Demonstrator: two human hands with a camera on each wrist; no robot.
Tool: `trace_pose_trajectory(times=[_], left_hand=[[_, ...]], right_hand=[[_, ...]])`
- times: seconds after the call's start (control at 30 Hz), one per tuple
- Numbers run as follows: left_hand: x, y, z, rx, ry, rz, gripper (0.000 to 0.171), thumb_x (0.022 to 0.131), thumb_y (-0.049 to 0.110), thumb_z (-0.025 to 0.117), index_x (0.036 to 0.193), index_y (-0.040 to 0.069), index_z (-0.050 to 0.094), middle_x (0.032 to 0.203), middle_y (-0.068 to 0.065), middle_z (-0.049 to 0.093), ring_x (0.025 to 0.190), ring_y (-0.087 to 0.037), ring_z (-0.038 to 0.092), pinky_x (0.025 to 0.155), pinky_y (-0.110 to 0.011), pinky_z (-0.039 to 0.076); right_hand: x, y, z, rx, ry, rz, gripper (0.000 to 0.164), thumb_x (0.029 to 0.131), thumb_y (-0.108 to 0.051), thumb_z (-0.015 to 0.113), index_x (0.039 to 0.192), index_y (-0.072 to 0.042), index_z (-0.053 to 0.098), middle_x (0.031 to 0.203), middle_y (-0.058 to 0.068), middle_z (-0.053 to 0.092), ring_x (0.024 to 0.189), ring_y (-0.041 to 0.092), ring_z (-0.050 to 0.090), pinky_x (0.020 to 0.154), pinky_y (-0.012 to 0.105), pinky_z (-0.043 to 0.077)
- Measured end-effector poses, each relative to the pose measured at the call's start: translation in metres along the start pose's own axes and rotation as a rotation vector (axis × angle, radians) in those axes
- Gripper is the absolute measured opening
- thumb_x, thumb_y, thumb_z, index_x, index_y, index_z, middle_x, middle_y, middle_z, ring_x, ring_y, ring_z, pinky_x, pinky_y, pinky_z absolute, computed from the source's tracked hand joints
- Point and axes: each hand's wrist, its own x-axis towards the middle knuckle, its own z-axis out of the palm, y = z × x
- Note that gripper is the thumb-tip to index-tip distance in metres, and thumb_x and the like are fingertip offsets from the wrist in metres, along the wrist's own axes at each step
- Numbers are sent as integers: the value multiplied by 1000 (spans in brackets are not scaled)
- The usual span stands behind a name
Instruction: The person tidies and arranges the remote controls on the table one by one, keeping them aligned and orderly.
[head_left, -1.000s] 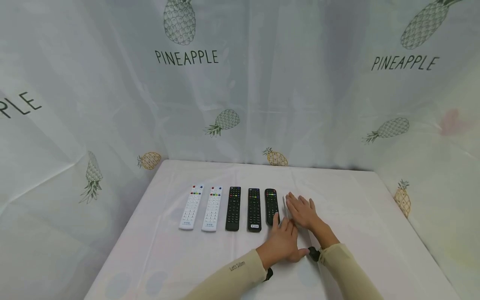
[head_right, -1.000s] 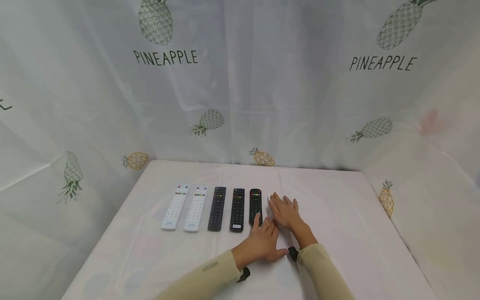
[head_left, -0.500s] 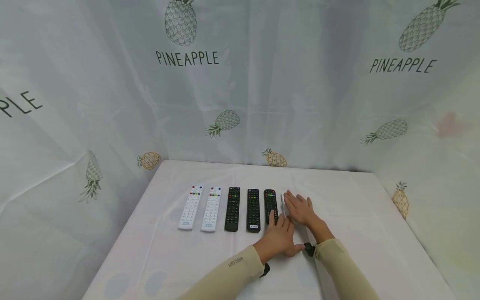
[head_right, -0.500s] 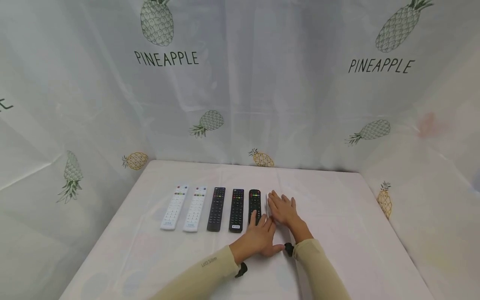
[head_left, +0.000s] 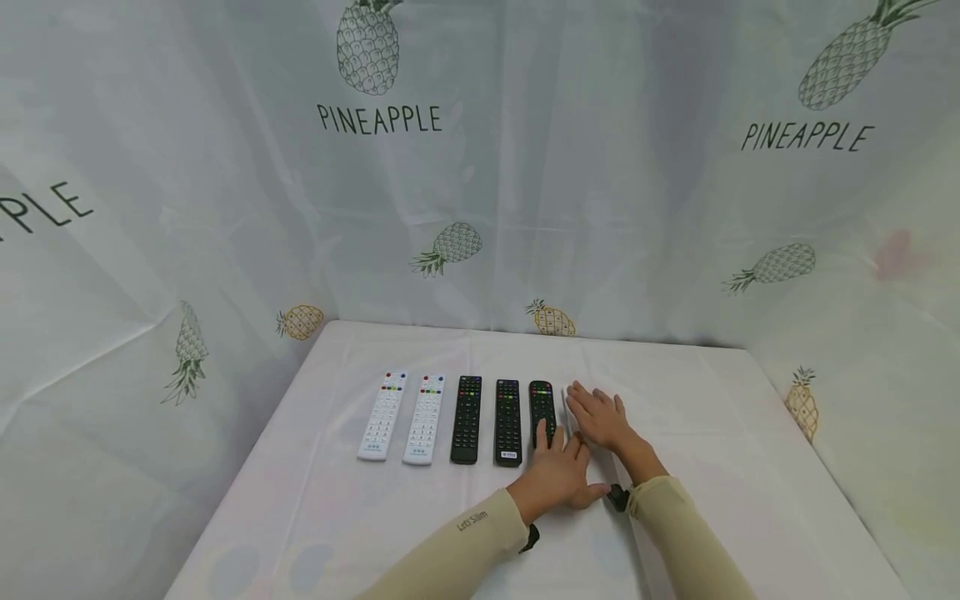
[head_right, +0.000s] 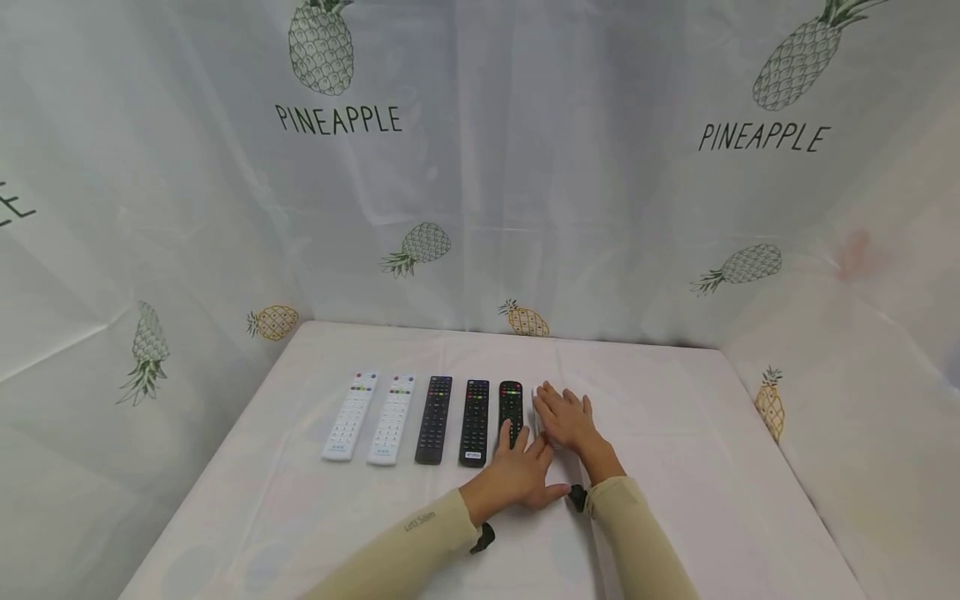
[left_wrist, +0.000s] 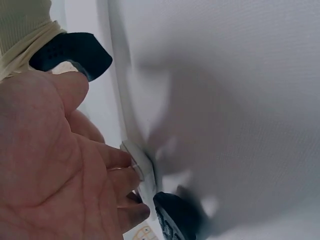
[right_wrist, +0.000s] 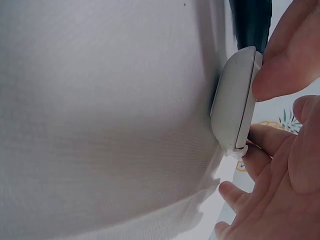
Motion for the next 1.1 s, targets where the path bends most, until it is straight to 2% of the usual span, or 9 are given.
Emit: trace_pose_trajectory(times=[0.17, 0.3, 0.57, 0.77, 0.87, 1.0, 1.1], left_hand=[[2, -4, 4, 3, 18, 6, 78, 92, 78, 30, 155, 32, 32, 163, 13, 22, 152, -20, 20, 122, -53, 10], [4, -7, 6, -5, 4, 1, 76, 92, 77, 28, 155, 34, 30, 164, 15, 21, 152, -19, 20, 122, -53, 9], [4, -9, 7, 10, 22, 21, 77, 92, 77, 30, 154, 33, 32, 163, 15, 22, 151, -20, 22, 122, -55, 12], [9, -11, 11, 36, 97, 44, 81, 90, 79, 30, 154, 31, 33, 165, 13, 19, 153, -22, 20, 121, -56, 10], [9, -11, 13, 54, 137, 55, 82, 90, 80, 29, 154, 29, 34, 165, 11, 19, 153, -23, 19, 121, -56, 10], [7, -13, 12, 42, 168, 69, 76, 92, 77, 31, 150, 29, 42, 163, 8, 27, 152, -22, 21, 121, -57, 12], [2, -20, 12, 13, 206, 73, 69, 93, 74, 37, 144, 30, 51, 159, 3, 36, 150, -24, 28, 120, -58, 15]], right_hand=[[3, -1, 1, -1, -5, -1, 61, 107, -47, 26, 152, -9, 38, 162, 10, 29, 145, 50, 23, 114, 72, 2], [2, -3, 1, 3, -12, -6, 61, 107, -47, 25, 153, -9, 37, 161, 11, 29, 145, 50, 22, 114, 72, 2], [1, 0, 4, -6, 26, -20, 58, 107, -44, 27, 151, -8, 39, 161, 11, 30, 144, 51, 25, 113, 74, 2], [6, -2, 2, -8, 22, -1, 66, 106, -53, 23, 151, -9, 40, 161, 11, 30, 143, 52, 25, 113, 73, 1], [6, -3, 3, -3, 25, -7, 66, 106, -53, 22, 150, -7, 41, 160, 13, 31, 143, 53, 25, 113, 73, 2], [2, -2, 3, 19, 63, -37, 62, 107, -47, 21, 150, -6, 41, 160, 15, 32, 143, 53, 26, 112, 74, 4], [-2, -1, 1, 45, 116, -62, 58, 108, -43, 23, 151, -7, 40, 160, 15, 31, 144, 52, 25, 113, 73, 4]])
